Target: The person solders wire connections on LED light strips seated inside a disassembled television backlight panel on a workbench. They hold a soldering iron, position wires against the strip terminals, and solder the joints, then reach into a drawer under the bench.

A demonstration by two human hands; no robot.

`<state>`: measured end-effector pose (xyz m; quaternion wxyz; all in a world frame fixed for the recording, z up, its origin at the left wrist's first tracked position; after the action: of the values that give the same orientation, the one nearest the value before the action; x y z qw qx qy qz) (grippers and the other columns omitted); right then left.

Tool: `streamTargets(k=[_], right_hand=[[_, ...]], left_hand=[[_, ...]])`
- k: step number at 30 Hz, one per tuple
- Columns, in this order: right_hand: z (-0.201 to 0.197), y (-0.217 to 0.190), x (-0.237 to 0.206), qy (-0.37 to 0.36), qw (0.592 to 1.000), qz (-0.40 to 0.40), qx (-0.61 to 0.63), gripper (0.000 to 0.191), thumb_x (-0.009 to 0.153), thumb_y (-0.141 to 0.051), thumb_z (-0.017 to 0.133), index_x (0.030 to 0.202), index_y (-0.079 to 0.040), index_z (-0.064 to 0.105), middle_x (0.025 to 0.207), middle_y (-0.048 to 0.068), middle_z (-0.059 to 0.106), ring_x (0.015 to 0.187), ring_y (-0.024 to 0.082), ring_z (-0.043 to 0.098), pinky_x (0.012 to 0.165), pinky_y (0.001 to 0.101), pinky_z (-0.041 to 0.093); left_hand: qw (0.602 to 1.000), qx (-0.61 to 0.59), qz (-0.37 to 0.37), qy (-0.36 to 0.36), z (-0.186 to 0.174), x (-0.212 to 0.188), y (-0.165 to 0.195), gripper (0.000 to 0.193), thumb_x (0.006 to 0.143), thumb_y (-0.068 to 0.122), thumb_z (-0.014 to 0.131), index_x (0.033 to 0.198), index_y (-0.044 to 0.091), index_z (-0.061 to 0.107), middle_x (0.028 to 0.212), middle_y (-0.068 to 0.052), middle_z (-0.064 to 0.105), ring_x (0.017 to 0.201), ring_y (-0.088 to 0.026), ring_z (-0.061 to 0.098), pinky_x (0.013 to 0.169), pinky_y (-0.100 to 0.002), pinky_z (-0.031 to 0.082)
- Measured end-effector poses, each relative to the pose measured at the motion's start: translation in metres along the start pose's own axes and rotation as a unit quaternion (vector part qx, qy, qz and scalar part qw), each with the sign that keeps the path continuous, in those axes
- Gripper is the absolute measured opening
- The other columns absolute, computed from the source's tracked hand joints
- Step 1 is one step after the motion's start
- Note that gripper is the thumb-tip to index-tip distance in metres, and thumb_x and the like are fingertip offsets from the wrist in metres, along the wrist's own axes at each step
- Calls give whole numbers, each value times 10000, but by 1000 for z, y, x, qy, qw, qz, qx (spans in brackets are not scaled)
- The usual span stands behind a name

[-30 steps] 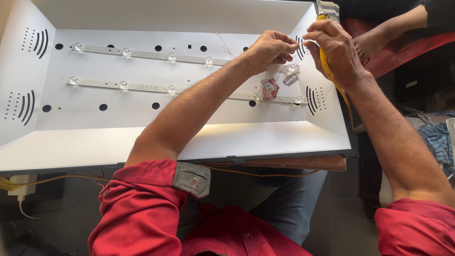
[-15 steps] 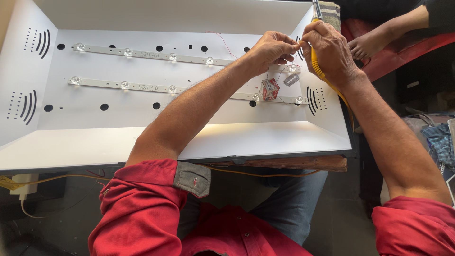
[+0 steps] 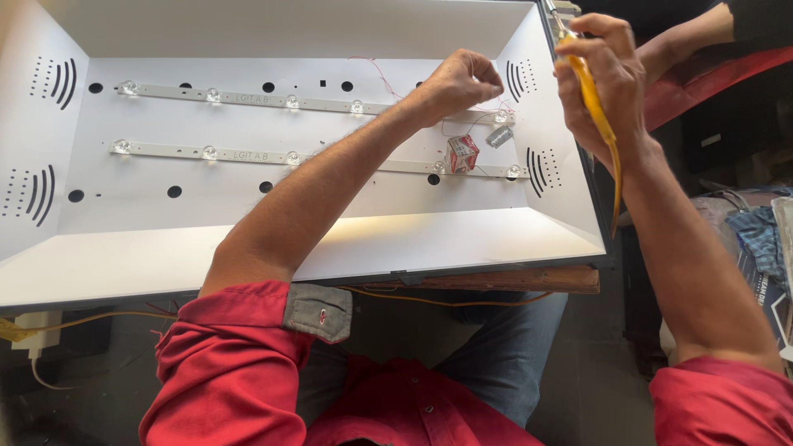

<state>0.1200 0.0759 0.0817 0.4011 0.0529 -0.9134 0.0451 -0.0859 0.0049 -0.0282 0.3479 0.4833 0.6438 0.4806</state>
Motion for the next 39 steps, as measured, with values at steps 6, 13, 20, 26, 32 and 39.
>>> streamTargets(k=[6, 13, 20, 26, 32, 39], right_hand=[[-33, -26, -10, 15, 993, 73, 90, 165, 1216, -119, 691, 1310, 11, 651, 1324, 157, 546, 1103, 200, 748, 906, 269, 652], [-80, -87, -20, 80, 978, 138, 133, 308, 1107, -108, 671, 1383, 20, 622, 1325, 169, 550, 970, 256, 754, 803, 301, 635], [-40, -112, 0, -188, 968, 166, 2, 316, 944, -121, 709, 1200, 64, 697, 1304, 244, 601, 1059, 375, 672, 836, 482, 585], [14, -122, 7, -245, 960, 135, 2, 535, 877, -396, 841, 1042, 94, 705, 1137, 225, 623, 953, 379, 624, 798, 481, 556], [36, -120, 11, -240, 964, 110, -3, 256, 904, -193, 797, 1010, 27, 718, 1220, 189, 617, 1010, 340, 632, 817, 461, 574], [40, -122, 27, -220, 971, 97, -3, 658, 822, -345, 883, 1219, 128, 656, 1202, 244, 551, 1026, 388, 607, 761, 473, 572]], left_hand=[[994, 102, 35, -13, 0, -5, 7, 75, 880, 112, 746, 941, 89, 783, 938, -55, 764, 875, -143, 718, 802, -357, 601], [998, 64, 14, -14, -17, -5, 6, 92, 899, 134, 766, 973, 83, 785, 922, -41, 767, 846, -134, 710, 772, -333, 594], [994, -96, -44, 9, -38, -4, -2, 126, 929, 123, 742, 1002, 21, 759, 888, -68, 748, 793, -122, 727, 705, -257, 639], [982, -167, -73, 37, -48, -10, -10, 139, 937, 113, 726, 1029, 10, 728, 924, -87, 748, 852, -146, 759, 772, -288, 671], [975, -194, -89, 59, -48, -10, -17, 144, 932, 104, 713, 1036, 4, 709, 941, -101, 738, 848, -150, 759, 765, -292, 684], [968, -229, -83, 62, -50, -9, -22, 145, 950, 100, 691, 1044, -10, 702, 941, -112, 742, 839, -164, 772, 755, -285, 690]])
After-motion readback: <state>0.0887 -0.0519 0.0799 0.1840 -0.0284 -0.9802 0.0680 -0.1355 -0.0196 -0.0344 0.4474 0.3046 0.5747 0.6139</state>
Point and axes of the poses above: each hand's wrist, its own x-axis towards the middle knuckle, its own z-axis out of the palm, y = z × x, the point moved 4 cm from there along x, towards the middle knuckle
